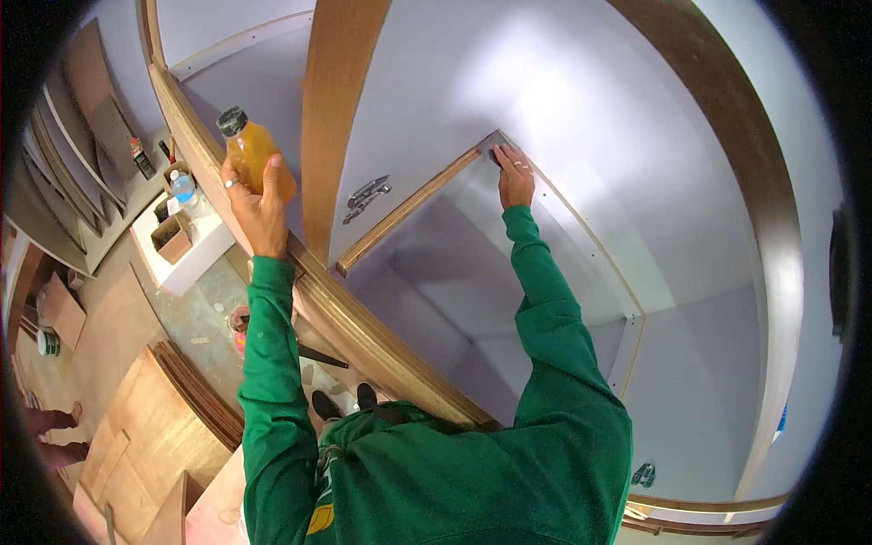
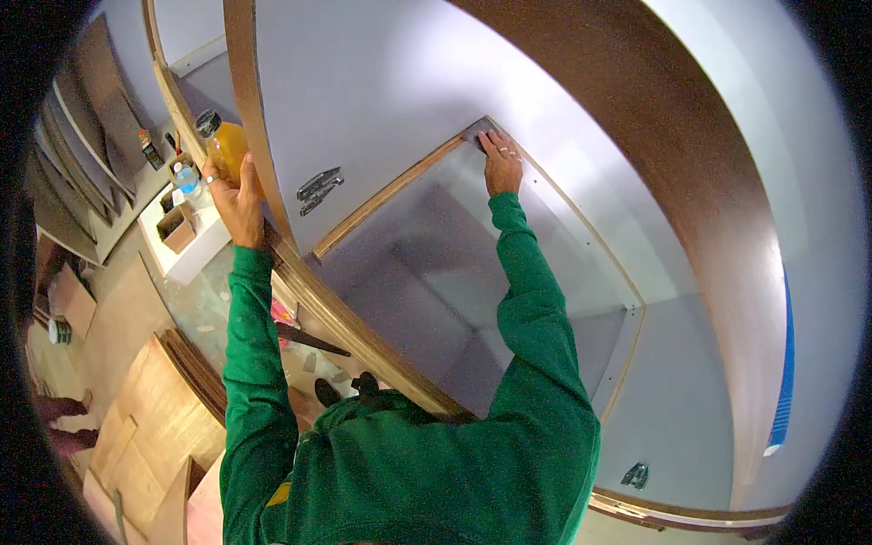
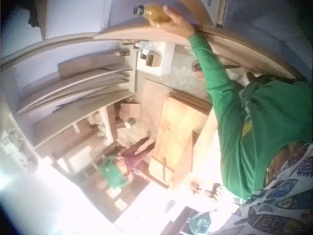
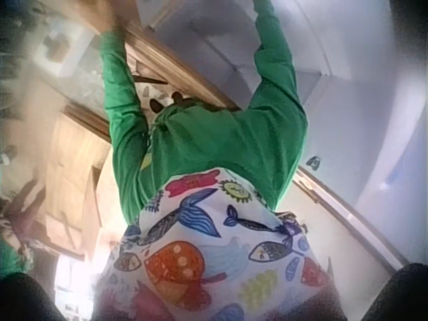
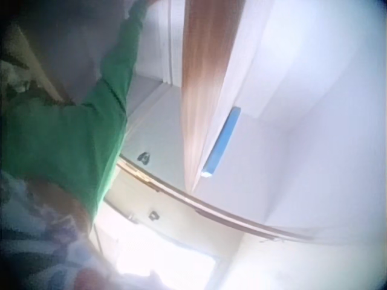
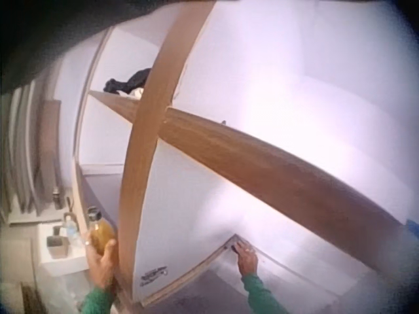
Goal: The person applies adhesive from a bottle to a curved strip and uses a scraper to spread glue into the interior corners of a cabinet frame.
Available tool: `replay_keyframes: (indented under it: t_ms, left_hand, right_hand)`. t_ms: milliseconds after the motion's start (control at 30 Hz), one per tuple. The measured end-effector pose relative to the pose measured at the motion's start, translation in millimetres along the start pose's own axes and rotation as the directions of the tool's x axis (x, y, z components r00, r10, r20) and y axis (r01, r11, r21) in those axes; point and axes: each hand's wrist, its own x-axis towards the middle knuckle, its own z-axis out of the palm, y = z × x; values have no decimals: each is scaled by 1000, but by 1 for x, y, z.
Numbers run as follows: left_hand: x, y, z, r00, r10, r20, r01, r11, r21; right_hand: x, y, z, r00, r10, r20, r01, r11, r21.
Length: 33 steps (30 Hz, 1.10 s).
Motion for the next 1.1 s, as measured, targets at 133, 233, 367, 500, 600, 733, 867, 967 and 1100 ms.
replay_keyframes:
  t_ms: [133,233,367,500,600,733,867,967,1100]
  left_hand:
    - [0,-3,-2,1000,25,4,-25,999,46]
    - [2,-3,-4,998,62,11,-62,994,95]
    - [2,-3,-4,1000,25,11,-26,993,117]
    - [2,3,0,1000,30,1,-30,992,126]
    - [1,5,2,1000,-6,8,5,997,83]
    - [1,8,0,1000,-11,2,11,990,139]
    - [2,8,0,1000,-6,5,5,992,127]
    - [3,5,-1,1000,-8,14,6,992,125]
    - [2,8,-2,999,-29,20,27,993,116]
  right_hand:
    - [0,3,-9,995,1,102,2,1000,-29]
    - [11,7,-24,983,-23,183,40,995,-95]
    - [28,7,-43,979,-98,180,127,980,-156]
    - [36,13,-42,961,-129,243,157,982,-102]
    - [37,18,-35,950,-163,266,191,978,-85]
    - [41,16,-30,945,-194,264,212,976,-44]
    - [40,17,-35,928,-191,320,215,976,-42]
    - [40,17,-39,929,-187,319,213,976,-46]
    - [42,10,-42,943,-165,289,191,980,-63]
